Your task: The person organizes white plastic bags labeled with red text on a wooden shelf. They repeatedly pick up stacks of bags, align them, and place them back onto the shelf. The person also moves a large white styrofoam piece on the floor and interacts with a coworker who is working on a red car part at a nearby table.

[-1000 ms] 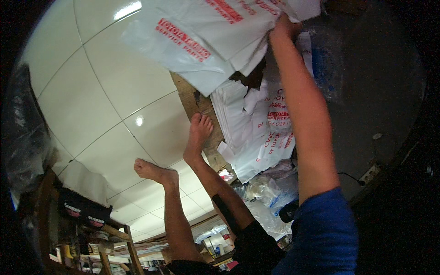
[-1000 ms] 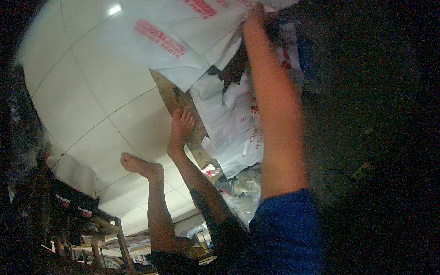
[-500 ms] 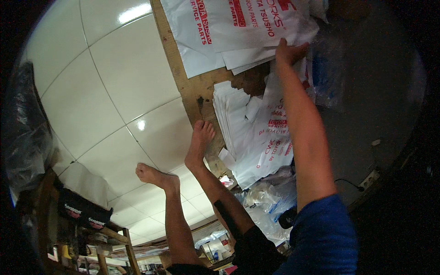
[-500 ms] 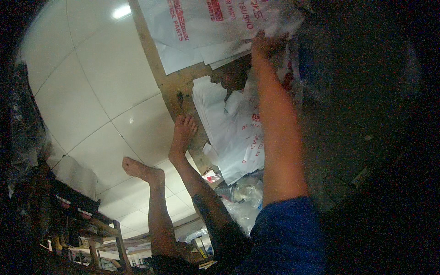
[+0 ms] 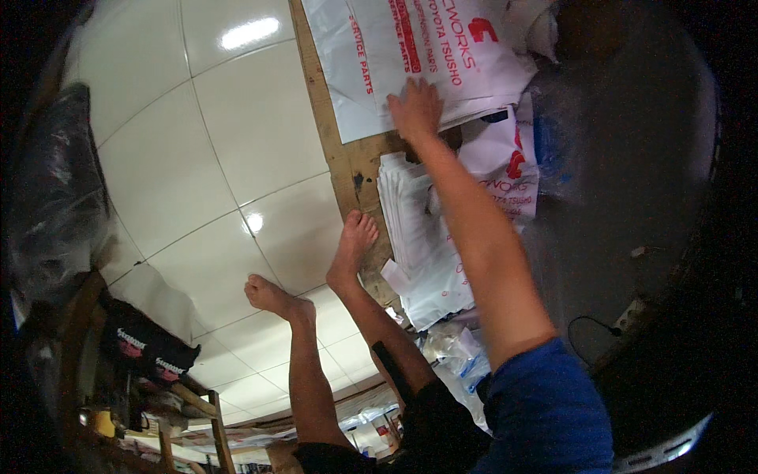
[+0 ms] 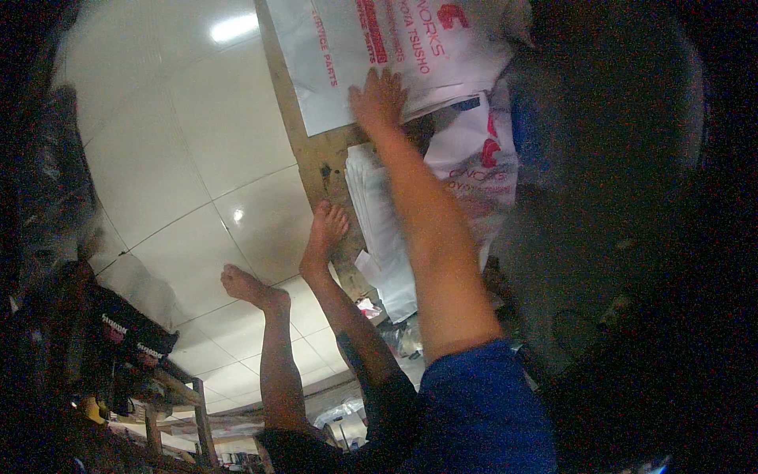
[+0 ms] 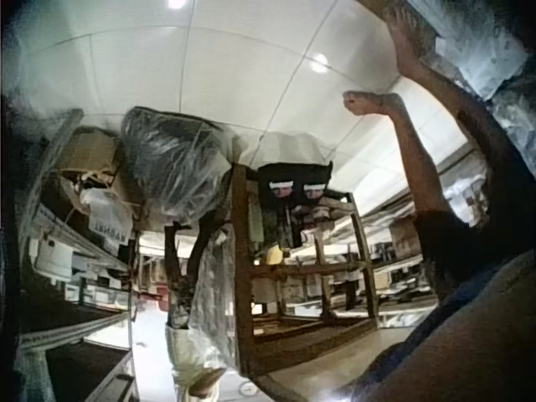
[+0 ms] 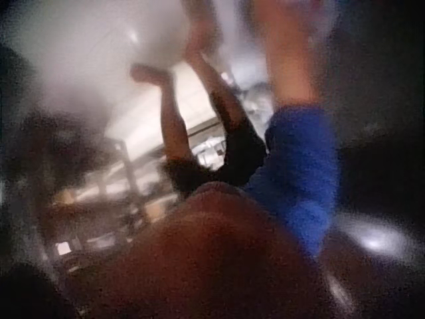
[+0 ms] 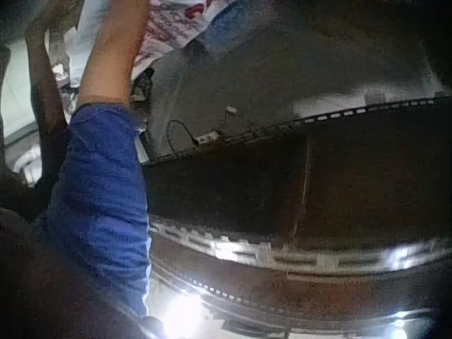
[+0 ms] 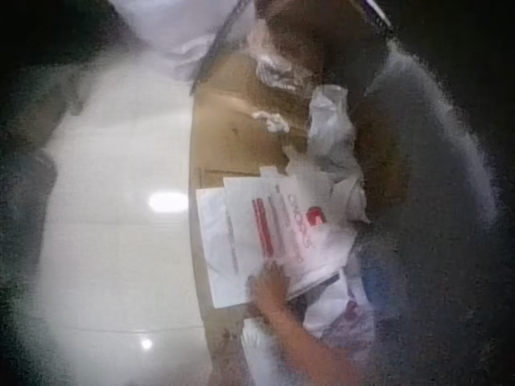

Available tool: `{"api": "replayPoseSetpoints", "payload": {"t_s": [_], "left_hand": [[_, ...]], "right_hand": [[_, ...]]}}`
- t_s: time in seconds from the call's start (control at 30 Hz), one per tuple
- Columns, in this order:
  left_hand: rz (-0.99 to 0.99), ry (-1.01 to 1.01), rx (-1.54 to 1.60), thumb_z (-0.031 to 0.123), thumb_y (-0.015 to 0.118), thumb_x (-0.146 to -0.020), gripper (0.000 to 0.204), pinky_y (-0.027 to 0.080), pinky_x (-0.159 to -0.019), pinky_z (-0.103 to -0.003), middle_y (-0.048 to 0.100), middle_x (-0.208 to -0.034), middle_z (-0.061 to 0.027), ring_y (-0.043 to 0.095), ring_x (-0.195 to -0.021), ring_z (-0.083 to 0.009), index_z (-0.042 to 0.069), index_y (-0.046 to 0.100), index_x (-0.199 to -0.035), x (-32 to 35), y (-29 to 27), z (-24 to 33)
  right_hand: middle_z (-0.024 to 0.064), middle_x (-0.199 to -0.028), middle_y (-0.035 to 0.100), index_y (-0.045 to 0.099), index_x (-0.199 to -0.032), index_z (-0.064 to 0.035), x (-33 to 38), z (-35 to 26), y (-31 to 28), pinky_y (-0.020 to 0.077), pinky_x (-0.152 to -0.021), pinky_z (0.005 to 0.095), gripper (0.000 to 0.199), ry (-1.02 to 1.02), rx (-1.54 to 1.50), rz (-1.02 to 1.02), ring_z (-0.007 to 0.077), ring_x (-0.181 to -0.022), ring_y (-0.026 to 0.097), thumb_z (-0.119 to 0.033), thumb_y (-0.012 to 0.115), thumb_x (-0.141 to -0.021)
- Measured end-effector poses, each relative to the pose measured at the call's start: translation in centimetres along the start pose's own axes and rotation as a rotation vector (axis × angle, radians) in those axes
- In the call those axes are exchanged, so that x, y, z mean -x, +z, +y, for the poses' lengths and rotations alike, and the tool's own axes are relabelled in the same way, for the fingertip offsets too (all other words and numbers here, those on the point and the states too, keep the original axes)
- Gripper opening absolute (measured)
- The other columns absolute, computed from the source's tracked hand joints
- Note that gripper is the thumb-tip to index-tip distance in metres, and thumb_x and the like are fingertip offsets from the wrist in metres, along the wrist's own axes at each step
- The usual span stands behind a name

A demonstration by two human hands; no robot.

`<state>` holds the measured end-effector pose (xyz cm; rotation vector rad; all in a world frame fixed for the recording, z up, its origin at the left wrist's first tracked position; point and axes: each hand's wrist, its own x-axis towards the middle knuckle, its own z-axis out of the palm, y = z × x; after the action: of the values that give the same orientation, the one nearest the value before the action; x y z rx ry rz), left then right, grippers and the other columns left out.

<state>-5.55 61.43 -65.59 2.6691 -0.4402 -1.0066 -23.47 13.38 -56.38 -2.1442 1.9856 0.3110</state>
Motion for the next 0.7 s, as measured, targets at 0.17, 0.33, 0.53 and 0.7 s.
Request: {"api": "replayPoseSetpoints", "payload": {"t_s": [0.17,0.33,0.53,0.7], "left_hand": [[0.278,0.332,-0.411,0.052,0.052,-0.085,0.087,0.008,-0.112,-0.055,0.022,-0.146,-0.0271,0.014,-0.137,-0.0435,-0.009,0.021,-0.140,1.9,-3.4,3.0],[-0.065,0.200,-0.043,0.040,0.047,-0.092,0.063,0.023,-0.107,-0.049,0.035,-0.138,-0.0238,0.030,-0.128,-0.0391,-0.002,0.034,-0.135,21.6,-27.3,9.0],[-0.108,0.274,-0.026,0.030,0.052,-0.093,0.045,0.041,-0.098,-0.041,0.055,-0.122,-0.0222,0.051,-0.113,-0.0372,0.004,0.049,-0.129,39.8,-47.7,10.0],[-0.230,0.235,0.151,0.025,0.054,-0.087,0.037,0.038,-0.100,-0.043,0.056,-0.117,-0.0218,0.051,-0.113,-0.0369,-0.001,0.056,-0.114,38.7,-49.8,7.8]], "right_hand": [[0.0265,-0.124,0.047,0.047,-0.124,0.0036,12.0,-8.6,0.4,0.0363,-0.099,0.0464,0.049,0.009,-0.620,-0.063,0.0419,-0.116,0.044,-0.019,0.058,-0.082],[0.0218,-0.102,0.061,0.054,-0.119,-0.0020,30.2,-11.7,1.2,0.0453,-0.083,0.0487,0.053,0.045,-0.665,-0.332,0.0417,-0.091,0.058,-0.038,0.061,-0.081],[0.0225,-0.113,0.061,0.052,-0.123,-0.0006,42.3,-18.6,-19.3,0.0448,-0.092,0.0420,0.050,-0.743,-1.099,-0.365,0.0321,-0.107,0.059,-0.037,0.053,-0.088],[0.0232,-0.102,0.064,0.060,-0.112,0.0023,41.8,-14.6,-24.6,0.0487,-0.083,0.0396,0.044,-0.515,-0.500,-0.778,0.0314,-0.095,0.063,-0.030,0.059,-0.082]]}}
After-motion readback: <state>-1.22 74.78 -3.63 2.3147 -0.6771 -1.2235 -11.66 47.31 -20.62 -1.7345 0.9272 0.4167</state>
